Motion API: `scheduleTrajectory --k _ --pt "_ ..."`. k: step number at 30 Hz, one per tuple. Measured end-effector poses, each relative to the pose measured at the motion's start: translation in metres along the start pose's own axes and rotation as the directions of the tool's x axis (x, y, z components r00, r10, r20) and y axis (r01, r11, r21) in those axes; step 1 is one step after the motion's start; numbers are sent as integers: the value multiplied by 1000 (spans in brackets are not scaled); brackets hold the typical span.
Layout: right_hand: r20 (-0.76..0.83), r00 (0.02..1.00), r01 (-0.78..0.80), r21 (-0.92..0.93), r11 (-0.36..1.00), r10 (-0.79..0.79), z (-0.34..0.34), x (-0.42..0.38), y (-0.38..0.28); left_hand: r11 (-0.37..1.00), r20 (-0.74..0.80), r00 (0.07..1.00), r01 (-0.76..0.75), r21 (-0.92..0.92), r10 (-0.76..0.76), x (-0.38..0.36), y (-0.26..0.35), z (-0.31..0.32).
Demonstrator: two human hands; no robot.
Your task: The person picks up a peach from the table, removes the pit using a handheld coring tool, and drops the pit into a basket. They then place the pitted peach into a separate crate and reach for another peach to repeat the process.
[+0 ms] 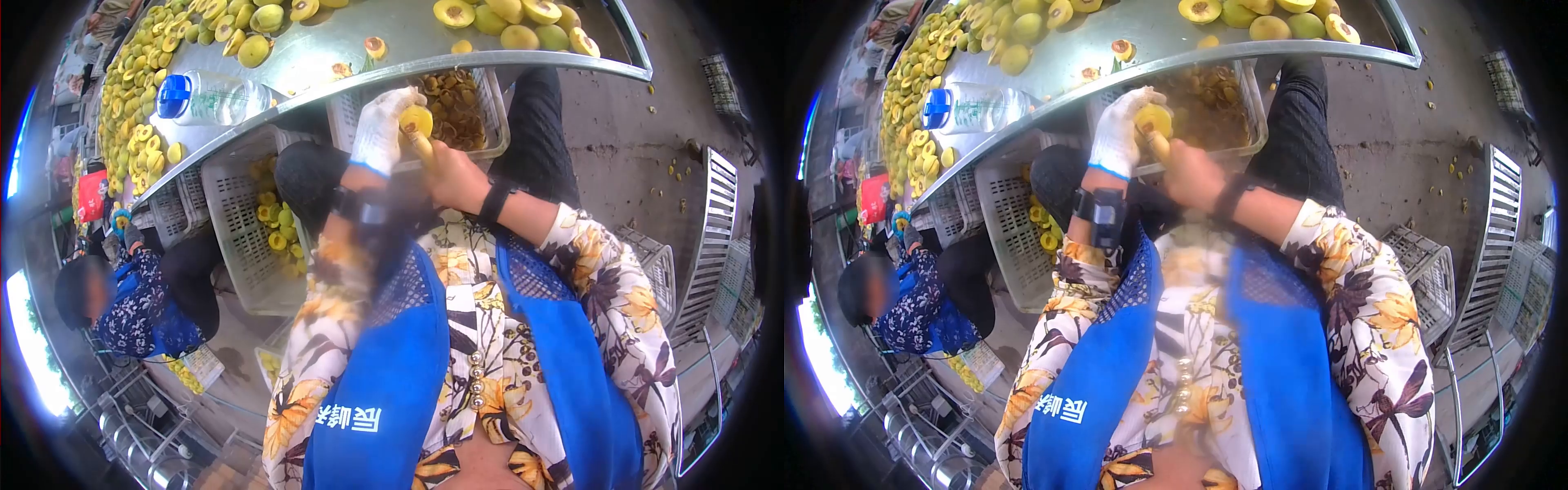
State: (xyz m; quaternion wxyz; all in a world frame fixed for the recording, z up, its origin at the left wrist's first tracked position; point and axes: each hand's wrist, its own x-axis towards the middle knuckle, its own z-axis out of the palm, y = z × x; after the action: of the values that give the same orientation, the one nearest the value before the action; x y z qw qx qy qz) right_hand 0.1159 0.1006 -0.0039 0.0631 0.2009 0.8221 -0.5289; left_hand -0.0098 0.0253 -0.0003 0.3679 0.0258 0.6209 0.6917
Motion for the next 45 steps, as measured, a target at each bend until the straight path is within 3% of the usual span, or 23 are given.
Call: scheduleTrajectory --k 2,5,8,9,11,12,13,14,17,21,23,26,28,30,32,34,37,38,41,44,45 --pt "58 998 12 -25 1000 -11 -5 1 3 992 64 991 121 -35 -119 6 -4 -6" --pt "41 999 -30 29 999 29 -8 6 0 996 3 1000 -27 -89 27 -9 2 2" --pt "-3 1000 -15 145 989 16 -5 7 -8 945 -134 942 -319 -77 307 -10 -13 15" --pt "6 999 -38 181 983 37 -3 7 -10 943 -171 938 -319 -97 300 -7 -17 14" --pt "32 996 -90 247 965 85 1 5 -13 967 -188 977 -137 -213 97 -7 -7 14" --pt "140 977 -205 386 899 162 0 5 -15 960 -186 983 -48 -276 -5 -7 -2 13" --pt "256 941 -324 500 803 221 -4 4 -18 929 -81 994 37 -369 -71 -8 0 10" --pt "375 890 -443 583 681 258 -7 4 -22 926 -21 995 83 -369 -97 -5 0 6" --pt "468 831 -556 676 484 300 -13 -3 -35 901 157 975 205 -384 -155 5 -2 0" --pt "443 856 -511 645 569 267 -15 -2 -37 864 139 990 92 -496 -25 -4 -3 3" --pt "462 852 -512 632 581 247 -13 2 -30 858 104 994 81 -508 -32 -5 -8 2" --pt "385 898 -399 509 762 213 -5 -1 -29 847 73 990 140 -512 -119 -11 -2 -2" --pt "147 982 -158 321 934 115 9 -1 -21 844 65 985 172 -508 -162 -12 3 -1" --pt "-51 993 116 114 987 -111 18 1 -11 862 20 985 159 -482 -171 -9 3 0" --pt "-176 900 393 -72 917 -399 21 3 -5 894 -9 992 110 -435 -127 -1 -6 -3" --pt "96 994 13 312 950 -45 2 -2 -26 928 -25 1000 -16 -371 7 -1 -9 1" --pt "259 966 -135 507 851 -1 -1 -7 -28 950 33 985 -156 -270 172 3 -15 -5" --pt "240 970 -134 448 884 26 -1 -10 -33 899 68 997 68 -432 -43 -13 4 0" --pt "234 965 -211 424 881 118 5 -9 -22 844 47 995 104 -527 -93 -12 -1 4" --pt "629 756 -635 639 433 180 -13 -7 -29 877 -18 1000 -11 -480 3 -17 -3 2" --pt "615 755 -640 617 458 227 -15 -8 -36 886 -44 996 -84 -457 72 -17 -5 2"
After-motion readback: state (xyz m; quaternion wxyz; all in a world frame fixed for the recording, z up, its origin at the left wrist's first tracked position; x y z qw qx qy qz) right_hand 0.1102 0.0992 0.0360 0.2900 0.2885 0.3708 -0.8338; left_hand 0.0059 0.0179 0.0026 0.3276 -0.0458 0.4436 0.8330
